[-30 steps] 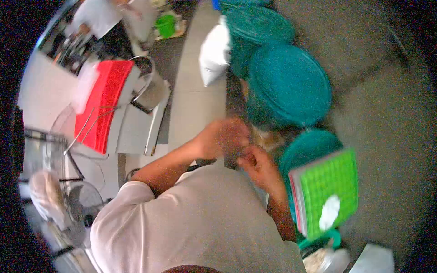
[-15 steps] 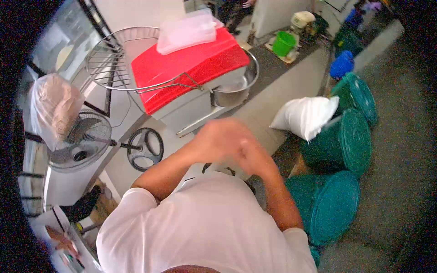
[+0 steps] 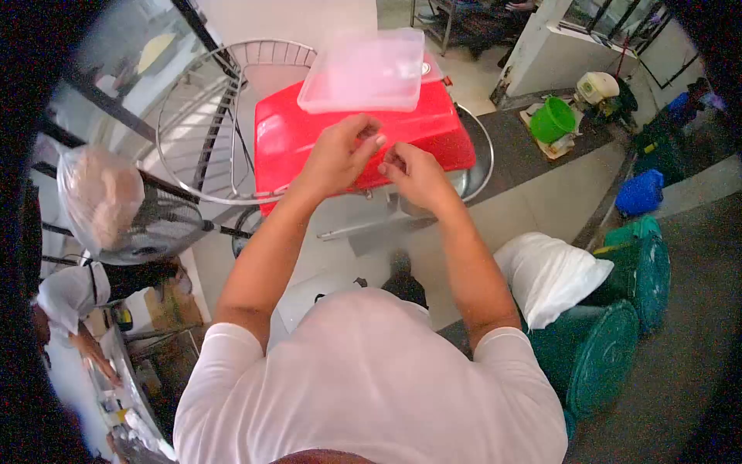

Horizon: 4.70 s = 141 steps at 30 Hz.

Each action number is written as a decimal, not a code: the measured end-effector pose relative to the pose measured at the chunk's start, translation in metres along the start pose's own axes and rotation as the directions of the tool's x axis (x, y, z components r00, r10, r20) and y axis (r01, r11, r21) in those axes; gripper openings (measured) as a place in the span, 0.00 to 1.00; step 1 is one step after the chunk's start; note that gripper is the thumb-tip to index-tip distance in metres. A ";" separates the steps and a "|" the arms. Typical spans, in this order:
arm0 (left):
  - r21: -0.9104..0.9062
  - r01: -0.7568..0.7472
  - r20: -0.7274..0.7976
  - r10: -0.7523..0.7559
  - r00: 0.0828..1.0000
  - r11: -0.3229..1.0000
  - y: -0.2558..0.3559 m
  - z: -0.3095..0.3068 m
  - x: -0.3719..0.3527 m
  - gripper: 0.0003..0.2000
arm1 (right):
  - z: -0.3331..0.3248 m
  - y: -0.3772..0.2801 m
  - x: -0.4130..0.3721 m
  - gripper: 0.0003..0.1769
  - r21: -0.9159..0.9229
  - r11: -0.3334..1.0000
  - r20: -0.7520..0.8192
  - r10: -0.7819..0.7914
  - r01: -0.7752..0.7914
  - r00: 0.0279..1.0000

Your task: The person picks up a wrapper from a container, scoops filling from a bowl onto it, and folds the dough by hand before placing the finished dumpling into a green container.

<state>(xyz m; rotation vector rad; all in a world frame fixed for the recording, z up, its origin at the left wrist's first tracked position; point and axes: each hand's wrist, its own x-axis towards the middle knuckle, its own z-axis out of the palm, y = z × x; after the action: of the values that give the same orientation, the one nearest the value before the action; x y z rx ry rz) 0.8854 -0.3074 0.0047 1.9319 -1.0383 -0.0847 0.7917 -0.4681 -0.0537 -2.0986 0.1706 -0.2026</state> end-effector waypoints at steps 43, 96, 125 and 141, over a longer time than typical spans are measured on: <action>0.265 -0.147 -0.366 0.240 0.899 0.953 -0.057 0.045 0.154 0.06 | -0.063 0.123 0.188 0.20 0.328 0.944 -0.286 0.125 -0.025 0.950; -0.244 -0.353 -0.846 -0.021 0.532 0.903 0.003 -0.092 0.058 0.11 | -0.127 0.156 0.334 0.29 -0.271 0.939 -0.251 0.145 -0.213 0.957; -0.491 -0.445 -0.056 0.482 0.874 0.749 0.044 0.061 -0.034 0.29 | -0.156 0.010 -0.242 0.34 0.601 0.625 -0.763 0.266 0.498 0.589; -0.647 0.584 0.758 0.493 0.427 0.490 0.148 0.191 -0.134 0.24 | 0.055 -0.127 -0.535 0.26 0.402 0.890 -0.907 0.420 0.217 -0.042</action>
<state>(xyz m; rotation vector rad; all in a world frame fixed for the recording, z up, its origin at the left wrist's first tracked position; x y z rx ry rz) 0.6229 -0.3798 -0.0403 0.7251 -1.1852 -1.6346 0.2866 -0.2488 -0.0120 -0.9619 1.0951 -1.5999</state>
